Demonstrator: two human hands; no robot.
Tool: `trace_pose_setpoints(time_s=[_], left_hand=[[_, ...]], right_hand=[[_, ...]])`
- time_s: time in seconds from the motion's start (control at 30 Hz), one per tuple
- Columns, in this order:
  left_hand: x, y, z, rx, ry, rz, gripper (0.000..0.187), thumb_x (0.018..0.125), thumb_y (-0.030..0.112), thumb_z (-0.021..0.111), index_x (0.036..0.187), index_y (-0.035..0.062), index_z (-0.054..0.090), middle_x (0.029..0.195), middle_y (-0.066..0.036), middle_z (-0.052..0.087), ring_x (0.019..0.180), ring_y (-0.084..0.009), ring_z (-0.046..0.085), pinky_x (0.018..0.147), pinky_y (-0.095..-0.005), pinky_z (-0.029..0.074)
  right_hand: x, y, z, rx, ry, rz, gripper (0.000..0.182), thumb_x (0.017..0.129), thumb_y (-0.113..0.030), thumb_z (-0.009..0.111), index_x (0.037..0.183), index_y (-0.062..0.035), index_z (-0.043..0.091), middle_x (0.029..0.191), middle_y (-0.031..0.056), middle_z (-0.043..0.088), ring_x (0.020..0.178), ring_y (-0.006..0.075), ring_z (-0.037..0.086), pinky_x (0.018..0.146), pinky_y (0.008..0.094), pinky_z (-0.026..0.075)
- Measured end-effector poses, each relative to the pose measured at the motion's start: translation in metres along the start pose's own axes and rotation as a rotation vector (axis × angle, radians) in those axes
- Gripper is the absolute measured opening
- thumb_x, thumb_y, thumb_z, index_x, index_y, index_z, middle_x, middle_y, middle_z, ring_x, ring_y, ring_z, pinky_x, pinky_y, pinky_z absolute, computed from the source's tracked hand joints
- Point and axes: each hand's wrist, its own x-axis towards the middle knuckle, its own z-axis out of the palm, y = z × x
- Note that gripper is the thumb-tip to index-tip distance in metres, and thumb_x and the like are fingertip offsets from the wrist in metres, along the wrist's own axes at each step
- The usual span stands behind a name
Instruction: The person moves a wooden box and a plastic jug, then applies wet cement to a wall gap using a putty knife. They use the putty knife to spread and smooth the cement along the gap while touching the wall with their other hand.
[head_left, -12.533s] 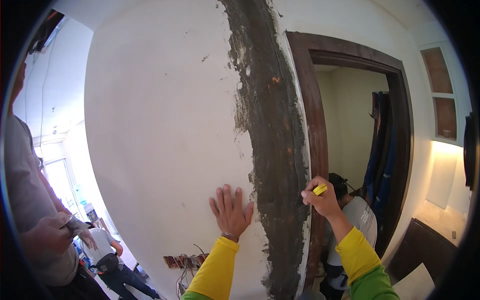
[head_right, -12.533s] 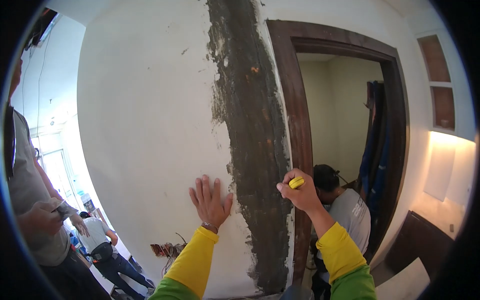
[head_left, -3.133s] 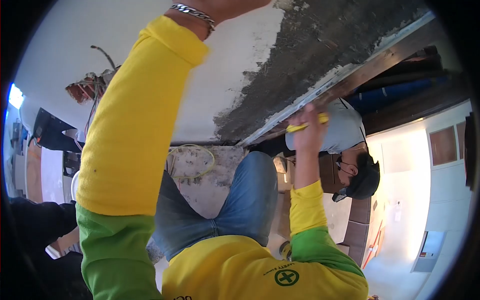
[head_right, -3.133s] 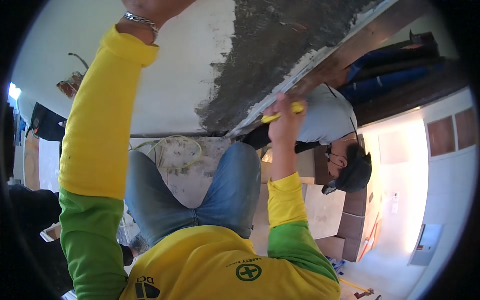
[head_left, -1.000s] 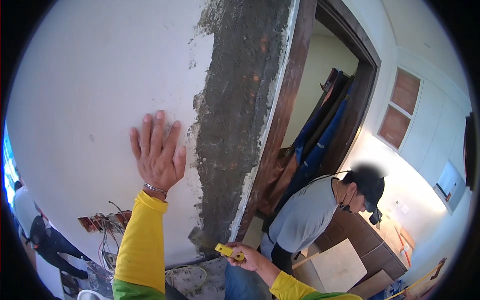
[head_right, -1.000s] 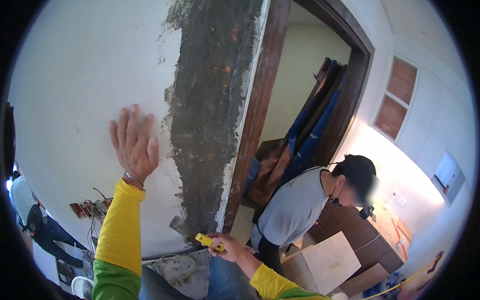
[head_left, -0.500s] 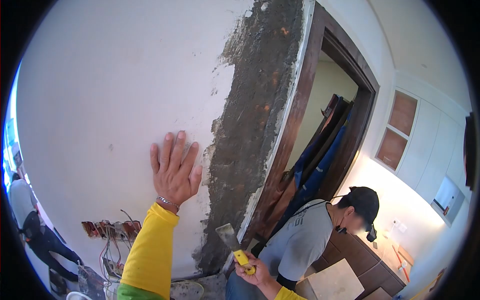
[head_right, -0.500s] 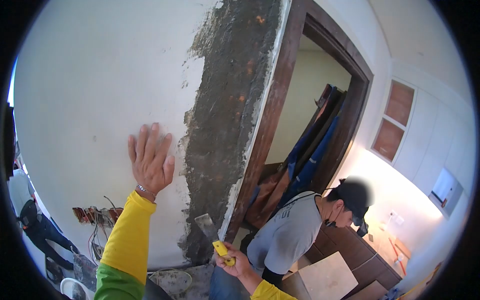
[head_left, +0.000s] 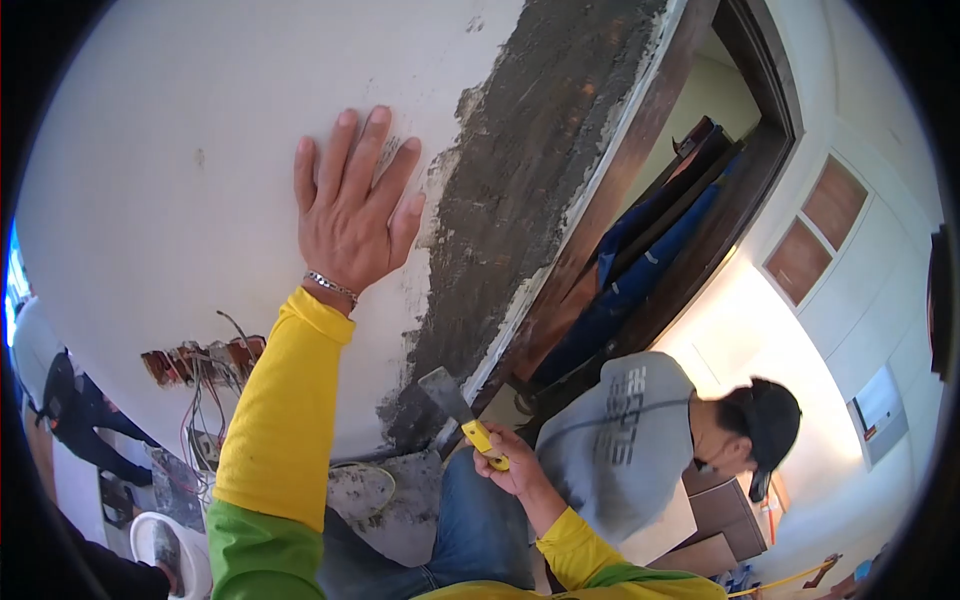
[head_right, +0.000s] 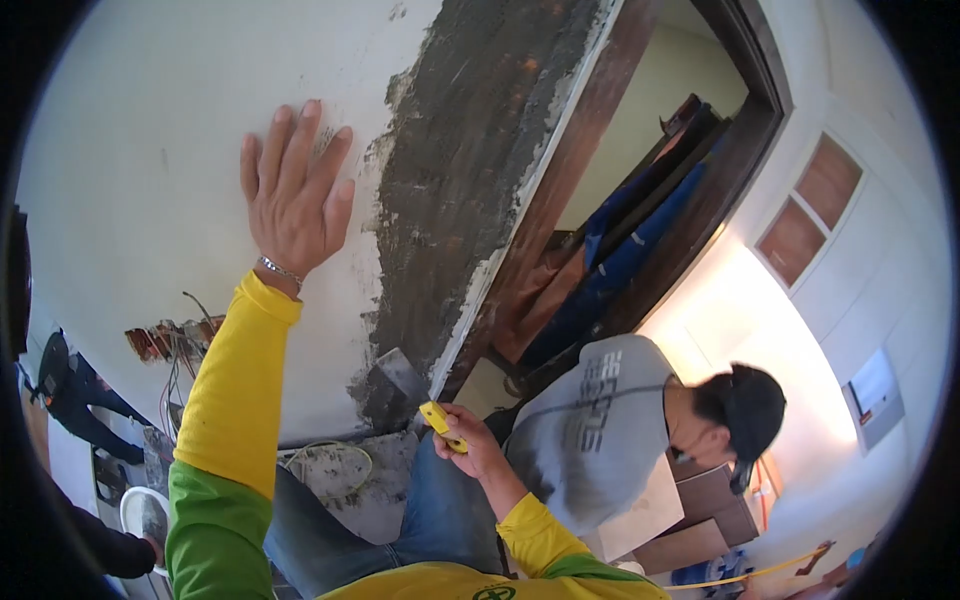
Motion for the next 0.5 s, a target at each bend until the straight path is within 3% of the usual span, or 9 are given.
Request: trace_pose_setpoints(time_s=[0.2,0.3,0.33,0.37,0.43,0.5], left_hand=[[-0.003,-0.003,0.007,-0.011,0.045,-0.002,0.038,0.097,0.036,0.047,0.125,0.0204,0.068,0.150,-0.006,0.048,0.143,-0.0278,0.037,0.120,-0.0475,0.014],[-0.011,-0.011,0.022,-0.010,0.110,0.055,0.037,0.093,0.039,0.054,0.122,0.0210,0.068,0.146,-0.005,0.052,0.142,-0.0268,0.038,0.119,-0.0515,0.015],[-0.009,-0.009,0.017,-0.048,0.033,0.056,0.048,0.096,0.037,0.048,0.135,0.0105,0.060,0.156,-0.015,0.040,0.149,-0.0344,0.028,0.121,-0.0536,0.011],[-0.014,-0.012,0.030,-0.014,0.015,0.065,0.051,0.095,0.039,0.048,0.139,0.0133,0.056,0.159,-0.014,0.034,0.152,-0.0333,0.020,0.122,-0.0552,0.007],[-0.014,-0.010,0.036,-0.064,0.056,0.052,0.043,0.094,0.039,0.049,0.125,0.0134,0.065,0.154,-0.015,0.040,0.149,-0.0332,0.025,0.122,-0.0553,0.007],[-0.011,-0.008,0.037,-0.061,0.077,0.050,0.042,0.093,0.039,0.049,0.123,0.0135,0.066,0.152,-0.015,0.042,0.148,-0.0333,0.026,0.122,-0.0554,0.007]], right_hand=[[0.019,-0.017,0.020,0.038,-0.048,-0.143,0.043,0.091,-0.024,0.069,0.130,-0.0092,0.058,0.111,0.0149,0.066,0.073,0.0197,0.061,0.059,0.0307,0.048],[0.026,-0.035,0.034,-0.440,0.041,0.111,0.042,0.095,-0.021,0.063,0.133,-0.0050,0.055,0.107,0.0098,0.067,0.068,0.0113,0.058,0.054,0.0246,0.046],[0.030,-0.043,0.043,-0.637,0.077,0.161,0.040,0.095,-0.018,0.063,0.133,-0.0044,0.056,0.106,0.0092,0.068,0.068,0.0092,0.058,0.053,0.0235,0.045],[0.034,-0.049,0.046,-0.667,0.110,0.157,0.038,0.095,-0.017,0.063,0.131,-0.0039,0.058,0.102,0.0083,0.069,0.066,0.0080,0.057,0.053,0.0227,0.045],[0.045,-0.067,0.044,-0.867,0.177,0.148,0.036,0.095,-0.017,0.064,0.128,-0.0030,0.062,0.094,0.0058,0.071,0.062,0.0064,0.055,0.052,0.0217,0.044],[0.051,-0.091,0.056,-1.135,0.230,0.167,0.035,0.094,-0.017,0.065,0.125,-0.0026,0.066,0.088,0.0035,0.071,0.058,0.0054,0.053,0.052,0.0210,0.044]])
